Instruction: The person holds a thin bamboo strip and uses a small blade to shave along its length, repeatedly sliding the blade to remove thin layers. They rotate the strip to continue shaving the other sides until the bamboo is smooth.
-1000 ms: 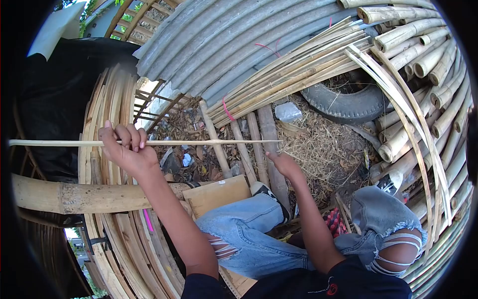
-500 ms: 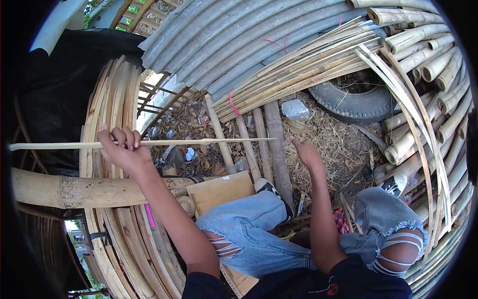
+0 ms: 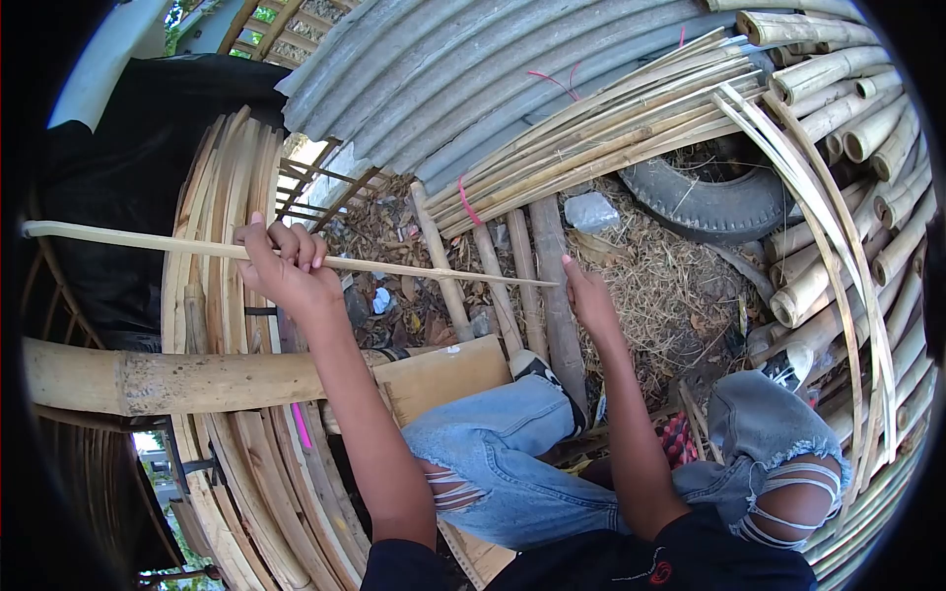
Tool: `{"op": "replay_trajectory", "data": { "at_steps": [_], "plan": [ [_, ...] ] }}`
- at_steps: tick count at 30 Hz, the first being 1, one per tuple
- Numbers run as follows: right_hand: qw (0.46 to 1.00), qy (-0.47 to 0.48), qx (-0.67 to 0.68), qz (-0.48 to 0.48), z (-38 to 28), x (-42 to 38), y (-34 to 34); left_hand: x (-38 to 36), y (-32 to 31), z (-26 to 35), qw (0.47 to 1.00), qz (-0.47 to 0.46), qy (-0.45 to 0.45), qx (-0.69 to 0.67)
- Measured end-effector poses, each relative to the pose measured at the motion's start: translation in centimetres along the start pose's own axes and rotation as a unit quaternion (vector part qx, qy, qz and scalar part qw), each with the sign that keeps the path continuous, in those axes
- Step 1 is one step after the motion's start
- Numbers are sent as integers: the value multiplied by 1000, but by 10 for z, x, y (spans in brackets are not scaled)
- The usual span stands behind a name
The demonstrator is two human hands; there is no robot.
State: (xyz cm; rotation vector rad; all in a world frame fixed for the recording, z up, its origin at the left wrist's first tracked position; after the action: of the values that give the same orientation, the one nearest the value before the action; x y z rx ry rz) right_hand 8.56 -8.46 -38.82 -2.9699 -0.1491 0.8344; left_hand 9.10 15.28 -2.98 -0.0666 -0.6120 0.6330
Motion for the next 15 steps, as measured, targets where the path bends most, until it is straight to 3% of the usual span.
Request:
{"op": "replay_trajectory", "data": {
  "at_steps": [5,7,11,13,15],
  "plan": [
    [997,33,67,-4,-33,-28,-40,-4,-11,-1,999,-43,2,-26],
    [986,74,136,-65,-53,-43,-72,-8,-19,-2,997,-68,11,-42],
    [987,120,67,-86,-4,-25,-128,-19,-36,-3,989,-128,29,-75],
    [991,-15,134,-2,72,7,-118,-17,-36,0,985,-142,36,-93],
    [994,-48,102,-4,108,33,-105,-15,-33,-4,970,-184,53,-147]
  ]
}}
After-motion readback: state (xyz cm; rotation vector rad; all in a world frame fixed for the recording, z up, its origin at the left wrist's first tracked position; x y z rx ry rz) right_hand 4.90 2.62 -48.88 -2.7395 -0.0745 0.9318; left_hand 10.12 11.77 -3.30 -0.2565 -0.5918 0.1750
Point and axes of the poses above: each hand's wrist, its own x-axis towards the middle knuckle, its own y-axis out of the back of the hand, z = x × y, the point moved 10 cm from there along x, towards the middle knuckle, and after that the axes turned 2 degrees about -y, right-handed, at the moved point
